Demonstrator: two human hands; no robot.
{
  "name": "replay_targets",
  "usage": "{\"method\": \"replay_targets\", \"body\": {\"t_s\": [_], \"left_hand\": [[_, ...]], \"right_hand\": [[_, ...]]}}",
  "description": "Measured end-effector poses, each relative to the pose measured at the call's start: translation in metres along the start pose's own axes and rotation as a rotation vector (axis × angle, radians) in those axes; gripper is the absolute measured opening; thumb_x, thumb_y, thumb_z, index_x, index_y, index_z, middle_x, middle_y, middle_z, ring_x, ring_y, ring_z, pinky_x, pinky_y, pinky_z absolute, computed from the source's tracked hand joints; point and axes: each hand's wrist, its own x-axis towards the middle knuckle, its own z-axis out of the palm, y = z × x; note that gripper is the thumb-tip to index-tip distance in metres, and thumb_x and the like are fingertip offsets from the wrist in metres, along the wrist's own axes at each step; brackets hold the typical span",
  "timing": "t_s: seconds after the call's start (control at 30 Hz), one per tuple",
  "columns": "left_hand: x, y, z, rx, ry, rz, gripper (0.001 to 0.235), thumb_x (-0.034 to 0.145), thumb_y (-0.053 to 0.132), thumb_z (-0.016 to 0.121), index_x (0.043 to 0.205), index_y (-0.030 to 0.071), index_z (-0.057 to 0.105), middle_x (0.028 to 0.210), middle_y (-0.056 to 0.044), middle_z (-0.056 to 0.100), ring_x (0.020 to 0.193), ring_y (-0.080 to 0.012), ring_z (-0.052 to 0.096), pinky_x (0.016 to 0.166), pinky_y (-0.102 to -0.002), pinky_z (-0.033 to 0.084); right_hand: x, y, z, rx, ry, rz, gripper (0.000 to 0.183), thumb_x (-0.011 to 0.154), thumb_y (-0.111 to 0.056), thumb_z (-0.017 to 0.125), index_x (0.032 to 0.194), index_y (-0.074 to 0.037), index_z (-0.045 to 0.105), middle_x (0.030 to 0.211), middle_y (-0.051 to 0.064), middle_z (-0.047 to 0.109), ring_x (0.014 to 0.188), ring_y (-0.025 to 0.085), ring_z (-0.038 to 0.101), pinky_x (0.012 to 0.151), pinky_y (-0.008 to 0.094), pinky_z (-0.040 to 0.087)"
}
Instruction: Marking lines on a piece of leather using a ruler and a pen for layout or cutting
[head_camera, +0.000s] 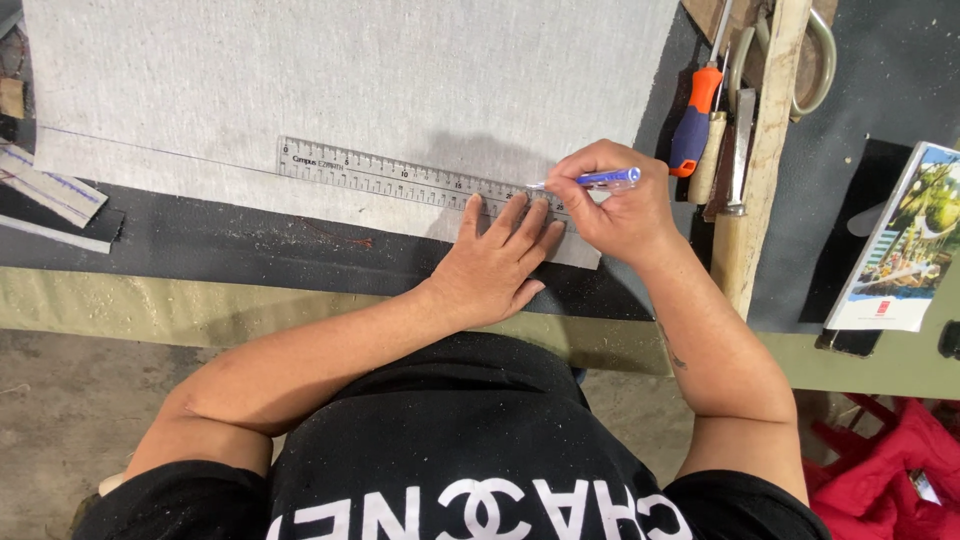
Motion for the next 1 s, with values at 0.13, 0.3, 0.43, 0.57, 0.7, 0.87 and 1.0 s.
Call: {"method": "replay_targets", "body": {"t_s": [0.13,0.3,0.43,0.57,0.7,0.87,1.0], "left_hand": [[-0.001,0.0,0.003,0.031,0.043,0.003,0.077,0.092,0.049,0.063,0.154,0.009,0.042,0.154,-0.023,0.037,0.144,-0.0426,0.034,0.105,-0.075,0.03],[-0.001,-0.001,0.004,0.025,0.051,0.003,0.076,0.091,0.049,0.063,0.153,0.01,0.043,0.155,-0.022,0.036,0.145,-0.0417,0.033,0.105,-0.075,0.03],[0.0,-0.001,0.003,0.006,0.061,0.006,0.075,0.091,0.048,0.063,0.151,0.009,0.044,0.151,-0.021,0.039,0.144,-0.0427,0.032,0.105,-0.076,0.029],[-0.001,0.0,0.002,0.001,0.063,0.003,0.076,0.088,0.048,0.066,0.15,0.009,0.045,0.149,-0.02,0.041,0.143,-0.0432,0.032,0.105,-0.076,0.03],[-0.002,-0.001,0.004,-0.007,0.05,-0.007,0.076,0.09,0.048,0.065,0.151,0.009,0.043,0.153,-0.02,0.038,0.146,-0.0429,0.029,0.107,-0.075,0.029],[-0.002,-0.002,0.005,0.009,0.021,0.002,0.079,0.089,0.049,0.065,0.152,0.009,0.042,0.155,-0.021,0.035,0.146,-0.0422,0.028,0.107,-0.075,0.028],[-0.001,-0.002,-0.001,-0.004,0.037,-0.002,0.075,0.092,0.047,0.063,0.152,0.008,0.042,0.154,-0.021,0.036,0.146,-0.043,0.028,0.107,-0.075,0.028]], "right_hand": [[0.011,-0.003,0.012,0.011,-0.027,-0.042,0.012,0.1,-0.007,0.075,0.093,-0.001,0.067,0.086,0.018,0.074,0.077,0.034,0.073,0.066,0.04,0.058],[0.031,-0.005,0.03,-0.039,-0.045,-0.076,0.014,0.099,-0.01,0.078,0.09,-0.003,0.069,0.078,0.015,0.071,0.072,0.035,0.072,0.062,0.039,0.055],[0.046,-0.007,0.04,-0.094,-0.095,-0.111,0.017,0.1,-0.014,0.076,0.089,-0.005,0.068,0.071,0.014,0.068,0.065,0.033,0.069,0.059,0.038,0.054],[0.051,-0.007,0.046,-0.113,-0.121,-0.104,0.017,0.101,-0.016,0.076,0.088,-0.007,0.068,0.07,0.01,0.066,0.065,0.03,0.068,0.06,0.037,0.054],[0.046,-0.005,0.038,-0.093,-0.139,-0.092,0.015,0.101,-0.017,0.075,0.09,-0.008,0.071,0.072,0.011,0.067,0.068,0.034,0.068,0.062,0.039,0.053],[0.042,-0.01,0.027,-0.133,-0.153,-0.017,0.013,0.1,-0.011,0.077,0.089,-0.007,0.071,0.072,0.011,0.068,0.067,0.03,0.068,0.061,0.037,0.052],[0.05,-0.006,0.039,-0.15,-0.193,-0.074,0.016,0.102,-0.018,0.075,0.09,-0.009,0.069,0.072,0.009,0.066,0.069,0.031,0.068,0.061,0.039,0.053]]}}
